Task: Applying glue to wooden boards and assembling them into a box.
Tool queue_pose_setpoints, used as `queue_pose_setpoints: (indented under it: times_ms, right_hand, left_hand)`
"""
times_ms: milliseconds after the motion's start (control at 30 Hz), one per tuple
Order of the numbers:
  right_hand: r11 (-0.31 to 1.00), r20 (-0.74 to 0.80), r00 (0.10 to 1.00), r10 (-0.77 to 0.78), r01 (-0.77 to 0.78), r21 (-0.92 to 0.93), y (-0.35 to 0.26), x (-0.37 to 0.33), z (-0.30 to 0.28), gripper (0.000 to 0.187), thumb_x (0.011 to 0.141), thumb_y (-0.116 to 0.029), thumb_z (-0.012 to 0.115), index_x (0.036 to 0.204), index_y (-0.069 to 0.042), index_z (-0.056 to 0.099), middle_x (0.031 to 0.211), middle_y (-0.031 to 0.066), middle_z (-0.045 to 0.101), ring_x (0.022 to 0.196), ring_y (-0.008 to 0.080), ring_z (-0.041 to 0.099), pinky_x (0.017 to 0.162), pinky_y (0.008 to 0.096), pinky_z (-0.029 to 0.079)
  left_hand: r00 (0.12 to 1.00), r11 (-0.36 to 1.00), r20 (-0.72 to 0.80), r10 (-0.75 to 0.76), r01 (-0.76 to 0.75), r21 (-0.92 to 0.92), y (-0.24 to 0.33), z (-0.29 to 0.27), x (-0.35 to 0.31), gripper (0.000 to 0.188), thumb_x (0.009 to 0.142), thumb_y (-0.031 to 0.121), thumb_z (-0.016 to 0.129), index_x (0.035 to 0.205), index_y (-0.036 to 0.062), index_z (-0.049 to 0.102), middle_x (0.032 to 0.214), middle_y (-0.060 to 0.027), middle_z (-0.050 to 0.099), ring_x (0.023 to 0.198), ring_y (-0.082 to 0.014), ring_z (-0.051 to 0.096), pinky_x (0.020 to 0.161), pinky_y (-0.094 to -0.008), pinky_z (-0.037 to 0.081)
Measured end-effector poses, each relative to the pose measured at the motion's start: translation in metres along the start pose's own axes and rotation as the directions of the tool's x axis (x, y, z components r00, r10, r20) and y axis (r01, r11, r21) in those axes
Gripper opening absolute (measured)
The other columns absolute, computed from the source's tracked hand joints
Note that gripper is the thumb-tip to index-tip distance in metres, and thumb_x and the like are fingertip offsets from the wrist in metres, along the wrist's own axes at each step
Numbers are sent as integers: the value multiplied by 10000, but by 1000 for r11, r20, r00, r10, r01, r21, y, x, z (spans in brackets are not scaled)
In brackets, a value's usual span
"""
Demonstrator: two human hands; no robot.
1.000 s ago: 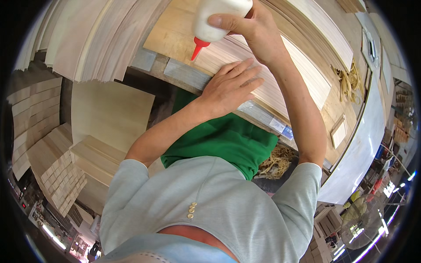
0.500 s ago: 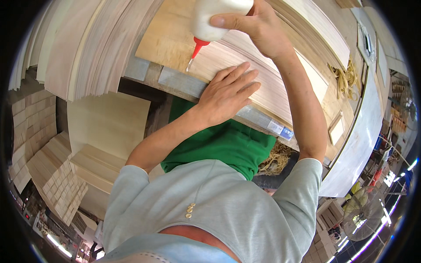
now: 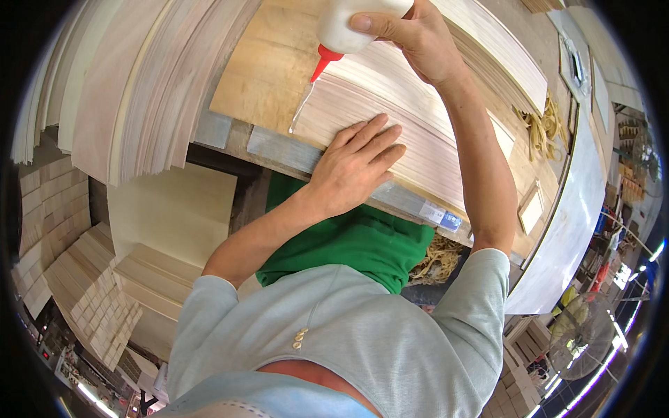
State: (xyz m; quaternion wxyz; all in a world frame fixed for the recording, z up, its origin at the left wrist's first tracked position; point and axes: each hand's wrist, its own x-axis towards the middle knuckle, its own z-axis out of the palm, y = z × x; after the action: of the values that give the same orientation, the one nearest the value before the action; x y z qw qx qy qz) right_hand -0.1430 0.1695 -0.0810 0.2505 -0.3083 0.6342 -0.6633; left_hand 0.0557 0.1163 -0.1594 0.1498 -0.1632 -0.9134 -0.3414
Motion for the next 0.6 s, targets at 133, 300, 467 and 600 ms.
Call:
queue_pose_setpoints:
  times_ms: [133, 300, 467, 600]
  right_hand:
    - [1000, -12, 999, 29, -29, 0, -2, 5, -3, 551, 723, -74, 745, 1216, -20, 505, 1056, 71, 624, 988, 175, 585, 879, 326, 464]
    - [999, -52, 998, -19, 21, 31, -3, 15, -10, 561, 731, -82, 741, 1232, -12, 498, 1083, 86, 625, 1006, 194, 593, 890, 329, 470]
    - [999, -58, 998, -36, 37, 4, -10, 20, -15, 568, 753, -89, 720, 1262, -2, 483, 1116, 110, 624, 1029, 211, 604, 896, 343, 479]
    - [1000, -86, 996, 17, -17, 3, -16, 24, -17, 571, 757, -106, 720, 1263, 6, 481, 1108, 107, 624, 1027, 205, 603, 894, 337, 481]
  left_hand:
    - [1000, 1000, -7, -3, 3, -15, -1, 1, 1, 439, 733, 174, 696, 1138, 64, 566, 1300, -100, 501, 1293, -279, 385, 1039, -407, 308]
    - [1000, 1000, 7, -7, 8, -23, -1, -1, 2, 441, 734, 173, 695, 1141, 62, 566, 1298, -102, 505, 1288, -284, 392, 1038, -406, 308]
    - [1000, 999, 4, -10, 11, -34, 0, -3, 2, 436, 739, 173, 693, 1142, 60, 569, 1295, -103, 509, 1288, -287, 396, 1041, -409, 303]
    - [1000, 999, 7, -11, 11, -33, 0, -3, 1, 438, 743, 178, 695, 1148, 62, 573, 1301, -104, 509, 1298, -287, 388, 1044, -411, 300]
